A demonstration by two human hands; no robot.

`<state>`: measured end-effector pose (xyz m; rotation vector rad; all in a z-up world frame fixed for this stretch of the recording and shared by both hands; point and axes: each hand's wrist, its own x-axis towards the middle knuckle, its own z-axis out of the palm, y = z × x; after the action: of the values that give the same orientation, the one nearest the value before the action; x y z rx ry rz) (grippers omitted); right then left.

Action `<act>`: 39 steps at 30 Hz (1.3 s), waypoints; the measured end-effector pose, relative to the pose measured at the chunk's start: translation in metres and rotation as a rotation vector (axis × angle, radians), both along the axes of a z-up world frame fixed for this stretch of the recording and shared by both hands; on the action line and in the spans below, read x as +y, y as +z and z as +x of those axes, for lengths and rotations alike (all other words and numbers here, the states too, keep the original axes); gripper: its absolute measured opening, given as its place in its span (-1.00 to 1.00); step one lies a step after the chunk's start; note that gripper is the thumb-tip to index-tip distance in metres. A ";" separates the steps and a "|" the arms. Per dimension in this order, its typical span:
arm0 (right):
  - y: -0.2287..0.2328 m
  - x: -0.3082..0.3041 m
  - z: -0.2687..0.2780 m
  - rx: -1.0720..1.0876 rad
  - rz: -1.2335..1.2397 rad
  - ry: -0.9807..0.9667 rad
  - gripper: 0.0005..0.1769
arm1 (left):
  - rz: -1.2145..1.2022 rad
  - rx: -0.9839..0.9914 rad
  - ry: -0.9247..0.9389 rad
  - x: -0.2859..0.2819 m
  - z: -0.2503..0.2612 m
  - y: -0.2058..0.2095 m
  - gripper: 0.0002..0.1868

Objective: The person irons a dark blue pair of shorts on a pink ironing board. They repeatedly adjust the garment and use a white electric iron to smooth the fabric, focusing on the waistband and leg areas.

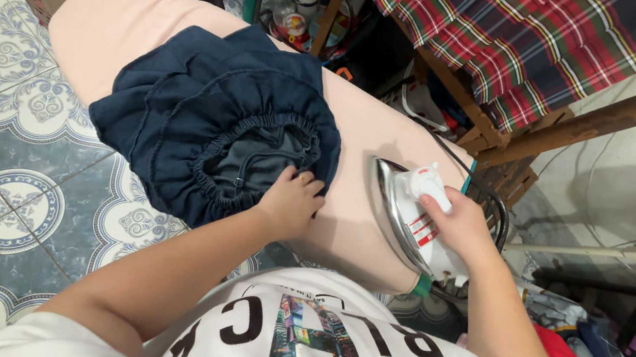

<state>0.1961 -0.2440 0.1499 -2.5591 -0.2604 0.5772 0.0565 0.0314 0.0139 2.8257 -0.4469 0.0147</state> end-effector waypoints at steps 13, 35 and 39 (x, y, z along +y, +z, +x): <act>-0.015 0.066 0.009 -0.138 -0.119 0.271 -0.43 | -0.378 -0.121 0.591 0.020 0.025 0.027 -0.55; -0.024 0.118 0.008 -0.066 -0.151 0.328 -0.40 | -0.326 0.052 0.642 0.039 0.016 -0.013 -0.70; -0.023 0.117 0.006 -0.010 -0.095 0.400 -0.43 | -0.324 0.049 0.645 0.039 0.016 -0.016 -0.70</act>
<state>0.2020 -0.1268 0.1267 -2.6151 -0.7765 0.7347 0.0726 0.0705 -0.0026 2.5140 0.4490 0.1336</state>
